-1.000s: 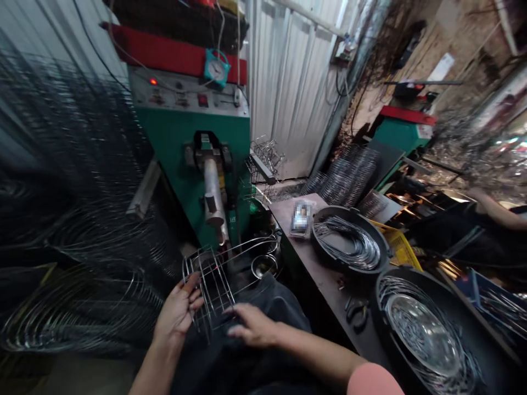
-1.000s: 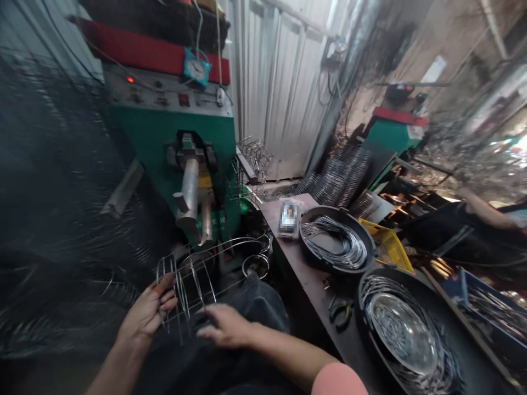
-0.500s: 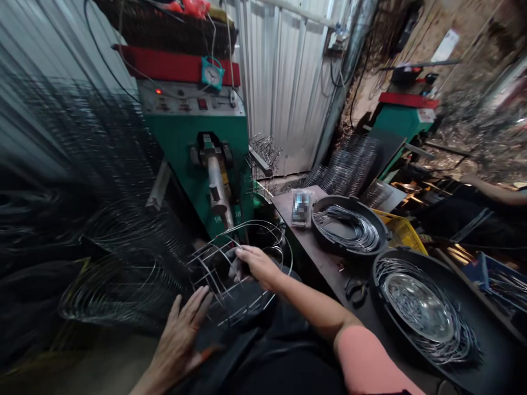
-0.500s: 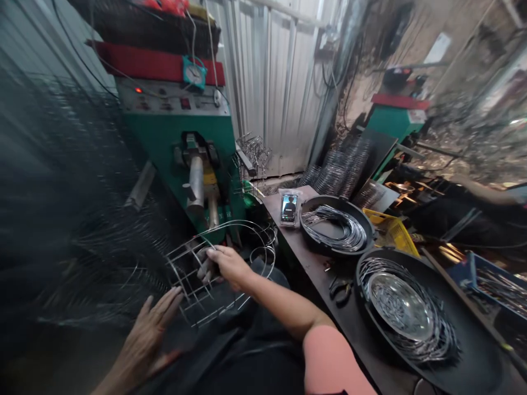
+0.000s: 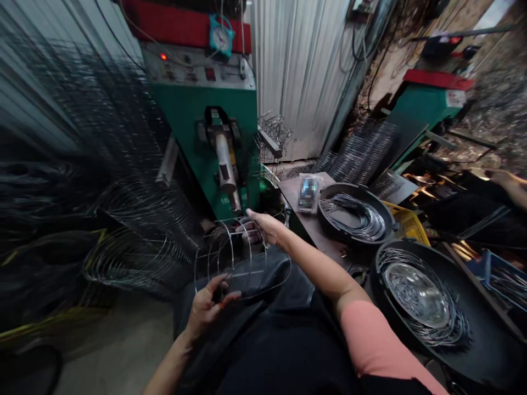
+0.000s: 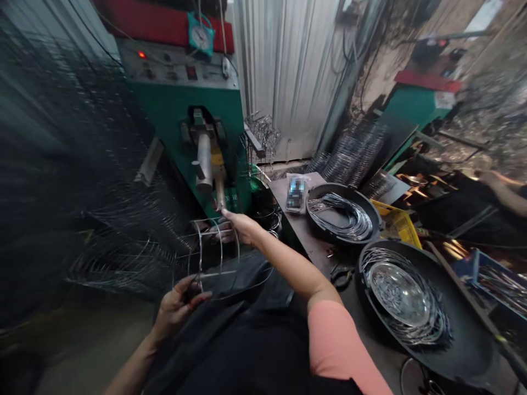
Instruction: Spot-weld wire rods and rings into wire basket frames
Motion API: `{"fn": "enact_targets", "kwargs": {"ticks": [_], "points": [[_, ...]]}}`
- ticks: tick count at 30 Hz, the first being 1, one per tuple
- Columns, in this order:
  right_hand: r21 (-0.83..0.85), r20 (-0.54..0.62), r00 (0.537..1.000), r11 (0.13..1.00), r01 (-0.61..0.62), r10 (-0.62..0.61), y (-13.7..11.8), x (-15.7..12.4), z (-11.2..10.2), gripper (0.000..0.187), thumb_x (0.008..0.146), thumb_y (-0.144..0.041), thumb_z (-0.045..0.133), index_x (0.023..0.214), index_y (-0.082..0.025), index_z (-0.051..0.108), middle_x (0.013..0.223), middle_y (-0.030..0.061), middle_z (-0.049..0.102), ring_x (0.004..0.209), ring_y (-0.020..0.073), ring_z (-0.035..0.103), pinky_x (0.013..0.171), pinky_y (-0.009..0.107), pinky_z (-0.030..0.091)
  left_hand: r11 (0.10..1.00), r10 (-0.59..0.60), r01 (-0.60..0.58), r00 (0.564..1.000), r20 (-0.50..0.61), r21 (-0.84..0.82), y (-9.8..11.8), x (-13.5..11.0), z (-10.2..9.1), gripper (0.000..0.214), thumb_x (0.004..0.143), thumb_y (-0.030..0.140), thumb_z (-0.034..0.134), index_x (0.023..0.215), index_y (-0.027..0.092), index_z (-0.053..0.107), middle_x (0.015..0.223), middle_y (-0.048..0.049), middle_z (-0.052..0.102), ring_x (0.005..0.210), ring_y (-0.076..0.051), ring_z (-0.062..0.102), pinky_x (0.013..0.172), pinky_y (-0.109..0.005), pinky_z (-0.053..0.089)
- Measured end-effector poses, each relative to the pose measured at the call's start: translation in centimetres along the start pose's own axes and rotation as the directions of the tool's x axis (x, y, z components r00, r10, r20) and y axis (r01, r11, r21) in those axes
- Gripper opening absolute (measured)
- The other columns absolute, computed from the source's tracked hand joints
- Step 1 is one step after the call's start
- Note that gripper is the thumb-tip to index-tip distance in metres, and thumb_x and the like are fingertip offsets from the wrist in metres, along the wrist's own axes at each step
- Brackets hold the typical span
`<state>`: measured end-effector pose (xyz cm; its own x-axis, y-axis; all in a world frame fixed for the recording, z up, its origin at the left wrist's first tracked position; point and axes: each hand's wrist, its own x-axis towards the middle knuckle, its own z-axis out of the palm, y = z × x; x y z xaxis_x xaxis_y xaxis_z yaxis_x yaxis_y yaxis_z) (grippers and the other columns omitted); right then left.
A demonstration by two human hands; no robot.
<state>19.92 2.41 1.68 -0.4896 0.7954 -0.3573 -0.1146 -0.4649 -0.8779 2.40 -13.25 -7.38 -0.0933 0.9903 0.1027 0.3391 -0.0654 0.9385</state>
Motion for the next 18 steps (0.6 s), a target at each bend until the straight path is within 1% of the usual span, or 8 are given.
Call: {"fn": "enact_targets", "kwargs": {"ticks": [2, 3, 5, 7, 10, 13, 15, 18], "points": [[-0.27, -0.026, 0.995, 0.959, 0.086, -0.097, -0.7, -0.5, -1.2, 0.035, 0.09, -0.043, 0.04, 0.089, -0.012, 0.058, 0.072, 0.0042, 0.064, 0.065, 0.014, 0.059, 0.061, 0.028, 0.05, 0.993, -0.074, 0.066, 0.994, -0.076, -0.098, 0.7, 1.2, -0.1, 0.045, 0.057, 0.043, 0.074, 0.094, 0.02, 0.062, 0.071, 0.0, 0.06, 0.066, -0.015, 0.056, 0.062, -0.027, 0.044], [-0.408, -0.018, 0.984, 0.9, 0.153, -0.176, -1.0, -1.0, -1.9, 0.034, 0.088, -0.043, 0.044, 0.092, -0.014, 0.059, 0.08, 0.0044, 0.066, 0.073, 0.0149, 0.061, 0.07, 0.029, 0.05, 0.98, -0.12, 0.1, 0.987, -0.105, -0.173, 0.9, 1.9, -0.2, 0.046, 0.058, 0.045, 0.073, 0.095, 0.019, 0.061, 0.072, 0.0, 0.06, 0.064, -0.014, 0.055, 0.06, -0.025, 0.043], [-0.623, 0.089, 0.941, 0.719, 0.309, -0.327, -1.3, -1.9, -3.4, 0.031, 0.083, -0.042, 0.053, 0.098, -0.016, 0.062, 0.097, 0.0042, 0.067, 0.091, 0.0174, 0.06, 0.084, 0.031, 0.046, 0.924, -0.217, 0.162, 0.968, -0.127, -0.345, 1.2, 3.4, -0.2, 0.048, 0.061, 0.047, 0.071, 0.097, 0.018, 0.058, 0.064, 0.0027, 0.055, 0.052, -0.01, 0.048, 0.048, -0.021, 0.038], [-0.746, 0.204, 0.907, 0.542, 0.387, -0.368, -1.0, -2.3, -4.6, 0.035, 0.077, -0.041, 0.061, 0.103, -0.019, 0.064, 0.105, 0.0044, 0.066, 0.101, 0.0204, 0.058, 0.09, 0.032, 0.043, 0.855, -0.294, 0.205, 0.948, -0.119, -0.477, 1.3, 5.0, 0.1, 0.05, 0.061, 0.049, 0.07, 0.098, 0.018, 0.055, 0.052, 0.0081, 0.044, 0.039, -0.006, 0.034, 0.038, -0.018, 0.027], [-0.833, 0.235, 0.871, 0.372, 0.409, -0.431, 0.2, -1.2, -5.8, 0.031, 0.074, -0.037, 0.064, 0.1, -0.02, 0.066, 0.101, 0.0056, 0.068, 0.097, 0.0214, 0.061, 0.087, 0.032, 0.044, 0.781, -0.362, 0.228, 0.924, -0.125, -0.581, 1.5, 7.1, 0.9, 0.053, 0.058, 0.05, 0.072, 0.095, 0.018, 0.054, 0.047, 0.0106, 0.037, 0.036, -0.004, 0.026, 0.033, -0.017, 0.019], [-0.859, 0.207, 0.847, 0.323, 0.396, -0.49, 1.5, 0.9, -6.3, 0.019, 0.078, -0.03, 0.061, 0.092, -0.02, 0.068, 0.09, 0.004, 0.07, 0.086, 0.0183, 0.064, 0.078, 0.028, 0.045, 0.726, -0.438, 0.272, 0.891, -0.12, -0.631, 1.8, 8.7, 1.7, 0.057, 0.05, 0.051, 0.076, 0.09, 0.017, 0.053, 0.047, 0.0112, 0.036, 0.035, -0.003, 0.025, 0.032, -0.016, 0.017], [-0.872, 0.206, 0.863, 0.313, 0.376, -0.462, 2.0, 1.9, -6.4, 0.014, 0.078, -0.028, 0.061, 0.086, -0.02, 0.069, 0.081, 0.0019, 0.07, 0.078, 0.0161, 0.064, 0.072, 0.025, 0.045, 0.705, -0.472, 0.291, 0.873, -0.121, -0.646, 1.7, 9.4, 1.8, 0.057, 0.047, 0.049, 0.077, 0.086, 0.018, 0.051, 0.046, 0.0125, 0.034, 0.034, -0.002, 0.024, 0.032, -0.015, 0.016], [-0.861, 0.261, 0.892, 0.329, 0.388, -0.369, 2.5, 2.1, -6.4, 0.011, 0.076, -0.028, 0.064, 0.082, -0.02, 0.069, 0.072, -0.0009, 0.068, 0.07, 0.0131, 0.062, 0.064, 0.021, 0.042, 0.697, -0.481, 0.291, 0.868, -0.125, -0.655, 0.9, 10.0, 1.5, 0.053, 0.048, 0.047, 0.078, 0.08, 0.019, 0.048, 0.044, 0.0137, 0.031, 0.033, -0.002, 0.021, 0.031, -0.015, 0.015]]}}
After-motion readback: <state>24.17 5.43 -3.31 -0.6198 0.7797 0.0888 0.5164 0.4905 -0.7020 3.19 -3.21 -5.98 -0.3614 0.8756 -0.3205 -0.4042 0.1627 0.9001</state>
